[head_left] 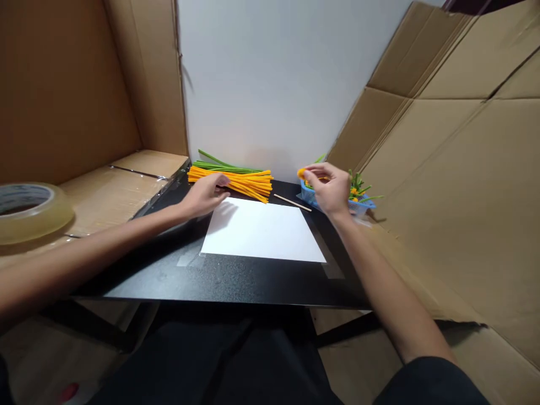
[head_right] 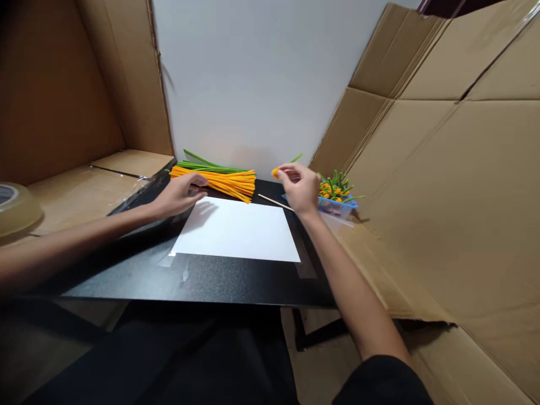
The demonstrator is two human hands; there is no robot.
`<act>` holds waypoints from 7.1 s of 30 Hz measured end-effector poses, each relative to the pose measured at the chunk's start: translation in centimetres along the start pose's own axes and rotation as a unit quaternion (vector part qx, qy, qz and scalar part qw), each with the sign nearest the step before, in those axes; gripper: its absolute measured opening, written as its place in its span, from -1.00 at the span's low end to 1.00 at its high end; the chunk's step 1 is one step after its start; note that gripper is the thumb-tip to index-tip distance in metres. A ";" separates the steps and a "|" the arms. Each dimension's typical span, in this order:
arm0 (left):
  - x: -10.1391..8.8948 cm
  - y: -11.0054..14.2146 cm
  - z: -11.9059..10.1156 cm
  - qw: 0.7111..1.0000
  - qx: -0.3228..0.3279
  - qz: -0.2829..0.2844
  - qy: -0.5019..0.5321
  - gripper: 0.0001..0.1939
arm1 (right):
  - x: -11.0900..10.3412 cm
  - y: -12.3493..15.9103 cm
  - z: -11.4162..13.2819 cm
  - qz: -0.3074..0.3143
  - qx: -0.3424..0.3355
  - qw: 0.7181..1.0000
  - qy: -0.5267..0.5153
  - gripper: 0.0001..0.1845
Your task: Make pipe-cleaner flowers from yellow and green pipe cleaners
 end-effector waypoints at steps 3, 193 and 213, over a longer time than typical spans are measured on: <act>-0.8 -0.7 4.1 0.977 -0.006 0.059 -0.205 -0.66 | -3.9 -5.7 -2.8 -0.076 -0.014 0.991 0.112 -0.84; 1.8 -2.8 -2.4 0.818 -0.165 -0.156 0.528 -0.59 | 11.3 4.2 2.9 0.280 -0.074 0.955 -0.055 -0.62; 1.9 -2.7 -3.0 0.889 -0.097 -0.148 0.423 -0.48 | 11.2 4.4 2.5 0.266 -0.027 0.959 -0.095 -0.72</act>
Point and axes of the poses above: each hand's wrist, its own y-axis away from the middle knuckle, its own x-axis out of the palm, z = x × y, the point moved 6 cm from there along -y, towards the middle knuckle, and after that the axes turned 12 degrees about x, right-handed, at the moved point
